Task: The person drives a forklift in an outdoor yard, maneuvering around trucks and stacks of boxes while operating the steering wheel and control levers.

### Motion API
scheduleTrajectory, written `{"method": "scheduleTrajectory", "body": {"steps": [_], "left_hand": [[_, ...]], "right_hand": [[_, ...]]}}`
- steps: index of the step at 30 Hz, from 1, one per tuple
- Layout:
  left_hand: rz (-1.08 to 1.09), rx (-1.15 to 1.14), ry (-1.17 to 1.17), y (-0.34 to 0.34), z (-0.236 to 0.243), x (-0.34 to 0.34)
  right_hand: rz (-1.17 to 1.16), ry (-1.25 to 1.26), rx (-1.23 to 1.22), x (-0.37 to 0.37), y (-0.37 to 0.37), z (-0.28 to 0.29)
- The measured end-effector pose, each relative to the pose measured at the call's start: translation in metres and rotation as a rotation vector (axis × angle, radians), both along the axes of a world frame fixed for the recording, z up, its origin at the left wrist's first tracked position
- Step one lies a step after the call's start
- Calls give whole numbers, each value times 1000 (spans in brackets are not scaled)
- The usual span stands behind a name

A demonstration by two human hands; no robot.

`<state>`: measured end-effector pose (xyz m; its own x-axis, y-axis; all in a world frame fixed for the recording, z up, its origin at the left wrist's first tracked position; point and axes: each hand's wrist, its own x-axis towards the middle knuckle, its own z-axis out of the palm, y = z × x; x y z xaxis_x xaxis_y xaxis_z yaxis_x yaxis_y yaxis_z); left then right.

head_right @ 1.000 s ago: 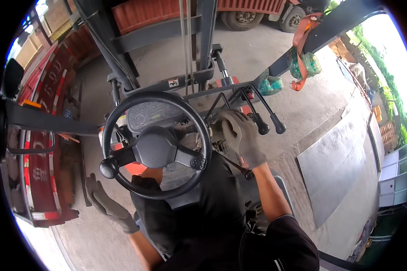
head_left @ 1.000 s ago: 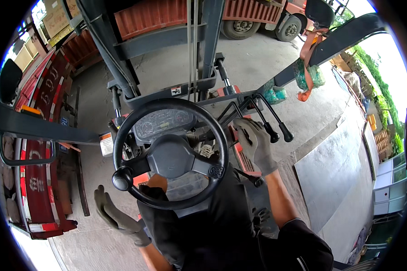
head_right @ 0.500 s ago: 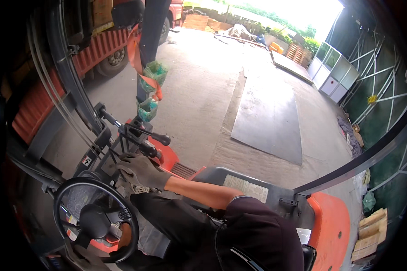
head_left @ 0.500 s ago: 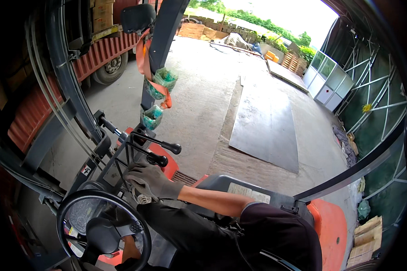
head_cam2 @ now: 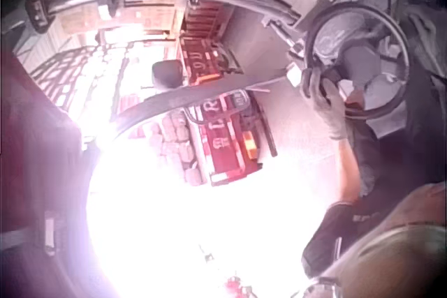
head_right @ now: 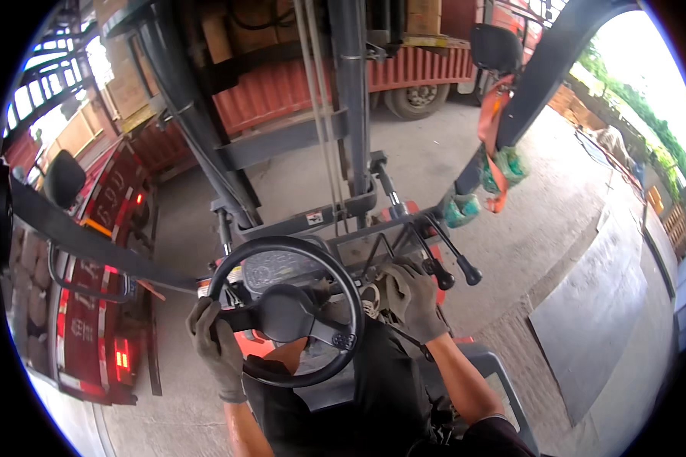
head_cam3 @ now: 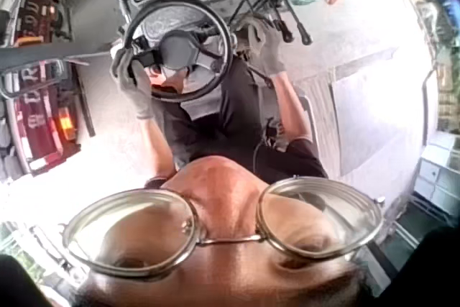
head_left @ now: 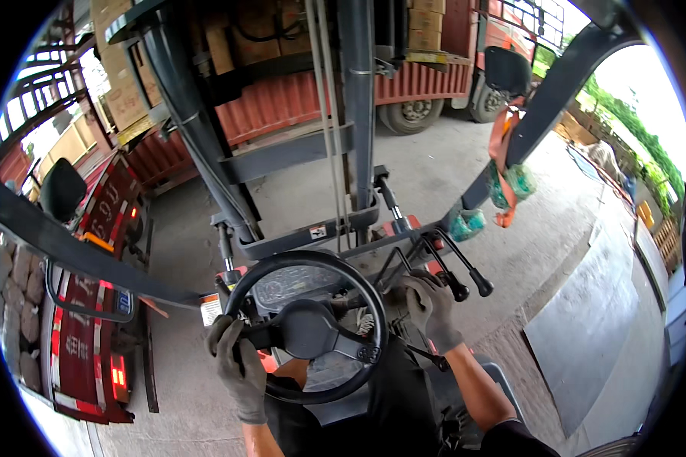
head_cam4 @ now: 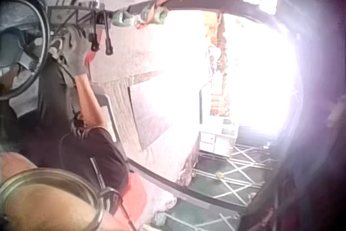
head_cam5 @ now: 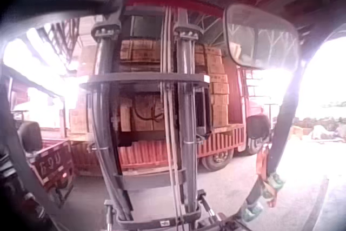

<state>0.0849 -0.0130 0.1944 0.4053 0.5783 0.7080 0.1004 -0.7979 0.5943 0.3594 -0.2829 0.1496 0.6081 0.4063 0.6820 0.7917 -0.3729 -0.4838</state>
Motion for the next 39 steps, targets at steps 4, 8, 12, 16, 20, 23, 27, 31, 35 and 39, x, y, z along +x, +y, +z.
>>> {"method": "scheduleTrajectory", "body": {"steps": [4,8,12,16,20,23,27,31,35,39], "left_hand": [[15,-104,-54,2,-4,-6],[23,-74,-26,0,-4,-9],[34,-96,-44,-1,2,-13],[2,-104,-54,0,3,-6],[-23,-83,-39,2,6,-9],[-18,-92,-14,2,9,-12],[-14,-73,10,4,11,-11],[-42,-65,10,9,19,-10],[-62,-129,33,13,27,-2],[-35,-80,102,24,51,18]], "right_hand": [[42,4,10,-3,10,0],[50,12,13,-3,10,-1],[55,6,13,-4,13,-6],[25,-60,-36,4,6,-8],[51,-16,51,2,9,-13],[66,-17,55,0,12,-10],[67,-23,24,3,11,-17],[79,-31,-15,11,7,-22],[51,1,3,23,11,-19],[19,95,29,31,36,8]]}}
